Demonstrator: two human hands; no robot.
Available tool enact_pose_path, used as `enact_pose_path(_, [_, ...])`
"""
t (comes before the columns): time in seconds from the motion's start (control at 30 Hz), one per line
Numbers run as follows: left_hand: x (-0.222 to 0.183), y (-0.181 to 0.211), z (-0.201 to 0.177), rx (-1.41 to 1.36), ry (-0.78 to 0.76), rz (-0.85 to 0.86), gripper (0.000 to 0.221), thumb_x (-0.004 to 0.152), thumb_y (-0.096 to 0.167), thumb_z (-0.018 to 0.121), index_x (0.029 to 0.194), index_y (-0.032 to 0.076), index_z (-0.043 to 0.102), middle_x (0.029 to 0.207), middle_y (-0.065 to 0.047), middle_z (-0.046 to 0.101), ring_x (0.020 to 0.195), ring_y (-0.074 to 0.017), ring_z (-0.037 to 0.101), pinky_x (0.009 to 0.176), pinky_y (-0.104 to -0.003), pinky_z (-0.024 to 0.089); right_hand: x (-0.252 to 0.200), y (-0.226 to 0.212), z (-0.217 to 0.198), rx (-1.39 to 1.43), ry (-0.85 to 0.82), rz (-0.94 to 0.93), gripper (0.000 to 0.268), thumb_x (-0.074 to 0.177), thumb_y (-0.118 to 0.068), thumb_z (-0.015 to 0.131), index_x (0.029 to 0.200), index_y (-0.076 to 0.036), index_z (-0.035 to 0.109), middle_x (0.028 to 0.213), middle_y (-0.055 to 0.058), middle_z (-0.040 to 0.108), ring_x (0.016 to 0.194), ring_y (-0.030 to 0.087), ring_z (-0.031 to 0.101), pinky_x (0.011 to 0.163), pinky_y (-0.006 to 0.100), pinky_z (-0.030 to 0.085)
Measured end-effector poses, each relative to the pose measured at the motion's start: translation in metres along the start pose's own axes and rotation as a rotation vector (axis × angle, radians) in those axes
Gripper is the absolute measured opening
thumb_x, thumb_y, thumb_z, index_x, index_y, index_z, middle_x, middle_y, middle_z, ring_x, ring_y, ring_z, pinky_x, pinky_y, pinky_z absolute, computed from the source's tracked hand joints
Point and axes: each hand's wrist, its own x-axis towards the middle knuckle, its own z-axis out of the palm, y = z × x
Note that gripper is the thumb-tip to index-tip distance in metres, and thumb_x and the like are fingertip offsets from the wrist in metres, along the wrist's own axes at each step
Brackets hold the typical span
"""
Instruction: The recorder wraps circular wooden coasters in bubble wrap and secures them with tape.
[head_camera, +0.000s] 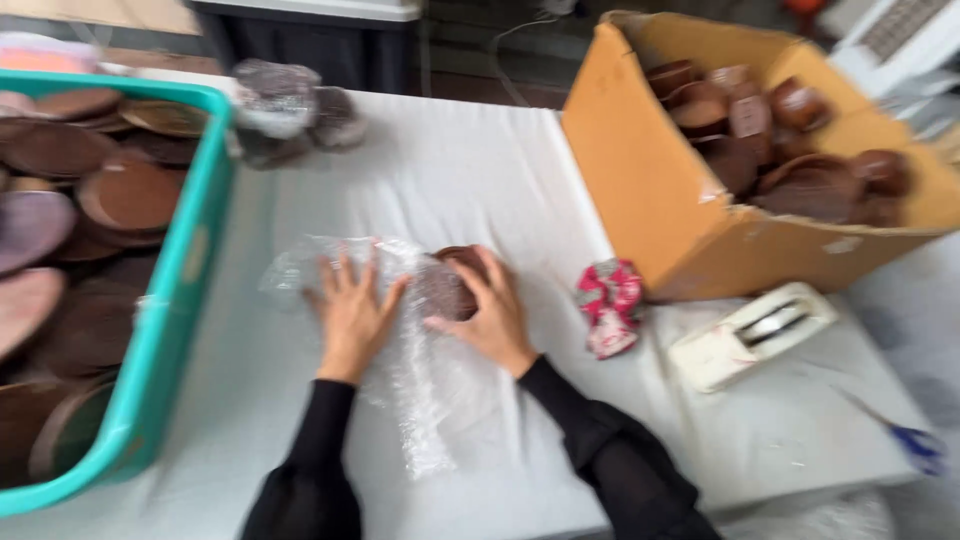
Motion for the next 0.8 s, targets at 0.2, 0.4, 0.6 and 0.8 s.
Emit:
enact_pose_path(0.2, [-0.003, 0.0, 0.025, -0.003, 0.043, 0.073, 0.086, 0.093, 0.079, 0.027, 0.162, 0.027, 0.024, 0.167, -0.024, 0.015, 0.151, -0.0492, -0.001, 0.106, -0.082, -0.008, 0.005, 0.01, -0.014, 0.04, 0.09, 0.061, 0.071, 0.068, -0.052, 0.09, 0.126, -0.013, 0.075, 0.152, 0.015, 0.051, 0.139, 0.034, 0.049, 0.117, 0.047, 0.039])
enact_pose_path(0.4, [-0.012, 0.009, 0.04, 0.129, 0.07, 0.149, 0.092, 0.089, 0.086, 0.027, 0.162, 0.029, 0.025, 0.168, -0.02, 0.012, 0.154, -0.0458, -0.007, 0.11, -0.078, -0.014, 0.013, 0.05, -0.041, 0.112, 0.22, 0.037, 0.067, 0.072, -0.054, 0.089, 0.122, -0.012, 0.076, 0.146, 0.016, 0.057, 0.136, 0.034, 0.053, 0.116, 0.049, 0.043])
enact_pose_path(0.6, [-0.009, 0.021, 0.041, 0.205, -0.11, 0.129, 0.096, 0.086, 0.088, 0.028, 0.161, 0.028, 0.019, 0.168, -0.022, 0.008, 0.151, -0.0459, -0.009, 0.105, -0.079, -0.016, 0.016, 0.007, -0.098, 0.132, 0.266, 0.038, 0.066, 0.078, -0.057, 0.083, 0.125, -0.011, 0.075, 0.148, 0.012, 0.06, 0.137, 0.033, 0.055, 0.117, 0.052, 0.045])
enact_pose_path(0.8, [0.009, 0.032, 0.069, 0.239, -0.128, 0.089, 0.094, 0.087, 0.081, 0.035, 0.163, 0.027, 0.022, 0.164, -0.026, 0.009, 0.149, -0.0527, -0.005, 0.106, -0.083, -0.013, 0.004, 0.001, -0.077, 0.22, 0.109, -0.12, 0.074, 0.074, -0.066, 0.079, 0.126, -0.013, 0.074, 0.149, 0.014, 0.059, 0.142, 0.037, 0.051, 0.12, 0.063, 0.037])
